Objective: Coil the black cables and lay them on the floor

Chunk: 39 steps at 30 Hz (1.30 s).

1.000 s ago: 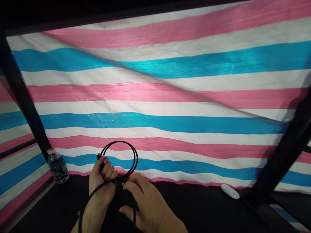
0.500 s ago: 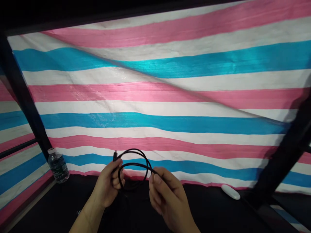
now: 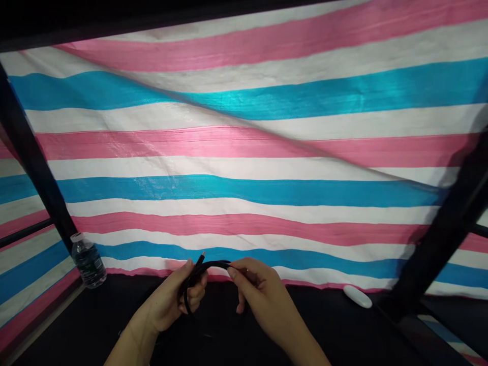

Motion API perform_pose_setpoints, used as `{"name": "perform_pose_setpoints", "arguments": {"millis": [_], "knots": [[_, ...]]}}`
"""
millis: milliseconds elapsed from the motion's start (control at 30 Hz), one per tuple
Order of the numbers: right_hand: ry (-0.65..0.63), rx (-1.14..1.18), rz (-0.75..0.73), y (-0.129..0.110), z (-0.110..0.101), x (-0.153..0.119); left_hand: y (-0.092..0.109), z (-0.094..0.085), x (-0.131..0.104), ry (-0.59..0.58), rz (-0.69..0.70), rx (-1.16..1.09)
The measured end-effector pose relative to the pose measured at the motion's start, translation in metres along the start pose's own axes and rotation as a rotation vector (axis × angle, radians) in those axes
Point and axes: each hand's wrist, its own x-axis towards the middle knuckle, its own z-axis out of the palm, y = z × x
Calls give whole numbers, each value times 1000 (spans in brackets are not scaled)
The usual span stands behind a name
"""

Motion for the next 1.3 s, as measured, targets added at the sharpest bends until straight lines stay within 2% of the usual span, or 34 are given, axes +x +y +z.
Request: {"name": "perform_pose_setpoints", "arguments": {"millis": [100,200,333,400,467,600,667,733,867,1000,1133,1300], "knots": [[-65,-25,18,4,-1,1,-3,1,3,33,137,77],[-87,-17,12,8,3,4,-4,4,5,6,115,111],[120,-120,-22,7,5,6,-1,4,6,126,215,-45],[139,-227,0,2,3,3,3,2,6,191,287,-178],[-2,-325,60,-5,1,-1,7,-1,6,228,330,-306],[-493,-496,147,-13,-2,-10,13,-5,6,267,388,-504],[-702,-491,231,-13,-3,-12,14,-7,5,265,386,-551],[-777,-402,315,-11,-6,-11,15,-8,4,241,352,-557],[-638,-291,224,-10,-11,-7,17,-9,2,204,278,-472],[-586,-181,133,-6,-10,-5,15,-6,6,325,315,-344],[-469,-43,110,2,2,-3,0,0,16,434,347,-253],[-345,-155,84,-1,23,-7,-25,15,25,446,270,-114]]}}
